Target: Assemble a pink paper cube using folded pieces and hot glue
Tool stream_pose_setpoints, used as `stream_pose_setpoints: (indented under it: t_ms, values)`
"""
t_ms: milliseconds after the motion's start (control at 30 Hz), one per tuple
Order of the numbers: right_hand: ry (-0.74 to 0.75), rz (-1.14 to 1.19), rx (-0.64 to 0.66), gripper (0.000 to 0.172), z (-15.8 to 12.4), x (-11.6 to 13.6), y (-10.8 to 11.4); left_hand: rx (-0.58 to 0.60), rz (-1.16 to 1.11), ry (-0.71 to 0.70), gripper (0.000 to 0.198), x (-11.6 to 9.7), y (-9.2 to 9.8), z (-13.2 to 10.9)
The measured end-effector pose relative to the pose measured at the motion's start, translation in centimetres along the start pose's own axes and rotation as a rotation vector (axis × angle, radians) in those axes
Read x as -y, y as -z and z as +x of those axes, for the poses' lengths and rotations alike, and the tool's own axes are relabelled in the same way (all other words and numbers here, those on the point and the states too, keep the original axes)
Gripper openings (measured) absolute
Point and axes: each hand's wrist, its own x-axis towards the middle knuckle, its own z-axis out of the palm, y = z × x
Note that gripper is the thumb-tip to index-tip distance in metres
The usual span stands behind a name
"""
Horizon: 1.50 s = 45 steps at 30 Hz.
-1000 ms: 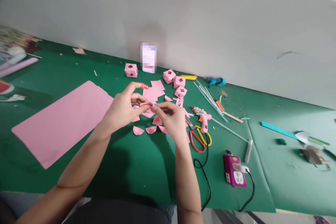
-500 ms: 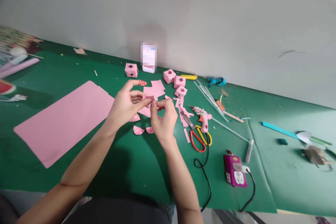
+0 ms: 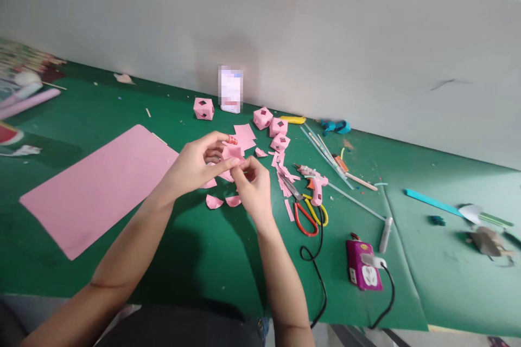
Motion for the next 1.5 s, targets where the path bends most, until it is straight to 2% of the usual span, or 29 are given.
stream_pose_setpoints:
  t_ms: [100, 233, 400, 533, 633, 733, 800, 933, 1000, 1200, 1300, 1400, 1500]
  values:
    - [0.000, 0.061, -0.056, 0.028, -0.2, 0.2, -0.2, 0.026, -0.075, 0.019, 0.041, -0.3, 0.7, -0.2]
    - [-0.005, 0.044, -0.086, 0.023, -0.4, 0.5, -0.4, 0.006, -0.073, 0.062, 0.039, -0.5, 1.2, -0.4]
    - [0.039, -0.020, -0.124, 0.025, -0.7, 0.5, -1.1, -0.117, 0.009, 0.067, 0.030, -0.5, 0.2, -0.4]
    - [0.080, -0.026, -0.130, 0.027, -0.9, 0.3, -1.8, -0.156, -0.023, 0.067, 0.026, -0.5, -0.4, -0.2]
    - [0.069, -0.005, -0.104, 0.029, -0.9, 0.1, -1.9, -0.175, -0.085, 0.076, 0.025, -0.3, -0.3, 0.1]
    - [0.020, -0.030, 0.036, 0.028, -0.7, 0.2, -1.1, -0.200, -0.103, 0.071, 0.025, -0.2, 0.4, 0.3]
    - [0.022, -0.089, 0.074, 0.027, -0.5, 0.5, -0.1, -0.210, -0.070, 0.074, 0.025, -0.3, 0.8, 0.2]
    - [0.212, -0.244, -0.124, 0.020, -0.2, 1.0, 1.3, -0.182, 0.016, 0.083, 0.021, -0.7, 0.8, -0.2]
    - [0.339, -0.354, -0.174, 0.014, -0.1, 0.9, 1.5, -0.174, 0.051, 0.079, 0.021, -0.9, 0.4, -0.4]
    - [0.594, -0.647, -0.266, 0.013, 0.1, -0.5, 0.7, -0.155, 0.094, 0.057, 0.019, -0.5, -0.5, -0.6]
    - [0.699, -0.787, -0.319, 0.015, 0.2, -1.1, 0.3, -0.187, 0.120, 0.039, 0.018, -0.3, -0.6, -0.6]
    - [0.781, -0.796, -0.291, 0.009, 0.4, -1.4, 0.2, -0.211, 0.134, 0.045, 0.020, -0.2, -0.4, -0.6]
    - [0.786, -0.776, -0.288, 0.008, 0.4, -1.5, 0.1, -0.193, 0.133, 0.045, 0.019, -0.1, -0.4, -0.5]
